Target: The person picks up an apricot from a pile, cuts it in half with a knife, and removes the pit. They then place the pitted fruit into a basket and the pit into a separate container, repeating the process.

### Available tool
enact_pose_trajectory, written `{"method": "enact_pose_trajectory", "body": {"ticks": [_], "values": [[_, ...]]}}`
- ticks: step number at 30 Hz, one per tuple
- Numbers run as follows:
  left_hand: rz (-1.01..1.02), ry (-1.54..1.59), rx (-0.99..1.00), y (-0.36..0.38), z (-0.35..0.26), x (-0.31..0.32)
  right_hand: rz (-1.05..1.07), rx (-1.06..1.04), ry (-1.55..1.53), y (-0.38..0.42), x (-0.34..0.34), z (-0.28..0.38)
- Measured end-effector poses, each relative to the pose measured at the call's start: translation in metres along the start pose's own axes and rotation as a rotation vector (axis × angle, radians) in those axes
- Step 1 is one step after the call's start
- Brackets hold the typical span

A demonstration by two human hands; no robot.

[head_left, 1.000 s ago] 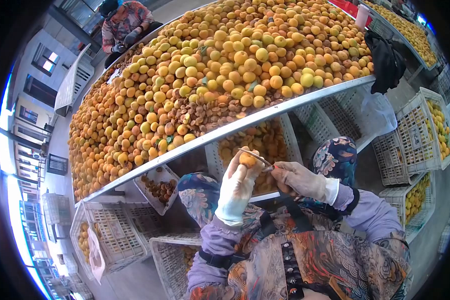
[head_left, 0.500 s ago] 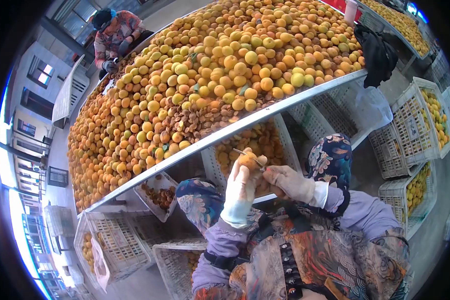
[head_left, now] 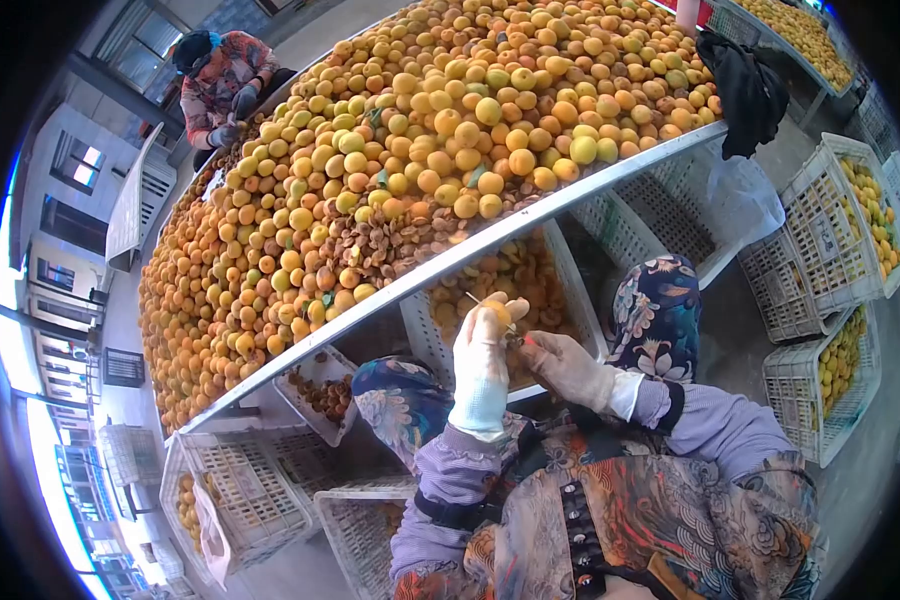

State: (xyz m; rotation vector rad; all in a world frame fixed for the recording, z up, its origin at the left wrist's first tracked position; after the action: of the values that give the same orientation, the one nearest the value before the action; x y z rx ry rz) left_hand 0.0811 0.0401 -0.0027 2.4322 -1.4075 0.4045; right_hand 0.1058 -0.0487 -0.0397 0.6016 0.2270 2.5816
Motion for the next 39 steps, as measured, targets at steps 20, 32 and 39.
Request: {"method": "enact_pose_trajectory", "body": {"ticks": [20, 32, 39], "values": [[0.013, 0.144, -0.009, -0.009, 0.019, -0.009, 0.067, 0.190, 0.016, 0.007, -0.003, 0.007], [-0.032, 0.297, -0.217, -0.003, 0.048, -0.005, -0.012, 0.082, -0.032, -0.002, 0.000, -0.003], [-0.082, 0.132, -0.114, 0.000, 0.047, -0.015, -0.025, 0.051, 0.047, -0.005, -0.003, -0.008]]}}
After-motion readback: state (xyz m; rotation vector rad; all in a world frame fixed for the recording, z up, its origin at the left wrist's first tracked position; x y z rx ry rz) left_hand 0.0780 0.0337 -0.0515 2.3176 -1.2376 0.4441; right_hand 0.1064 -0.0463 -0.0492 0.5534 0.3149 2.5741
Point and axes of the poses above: each hand's wrist, its own y-axis away from the middle knuckle, its own x-axis out of the palm, z = x × y, the point moved 10 cm from there along -y, towards the middle knuckle, and after that the axes turned 3 degrees about z, right-handed, at the moved point
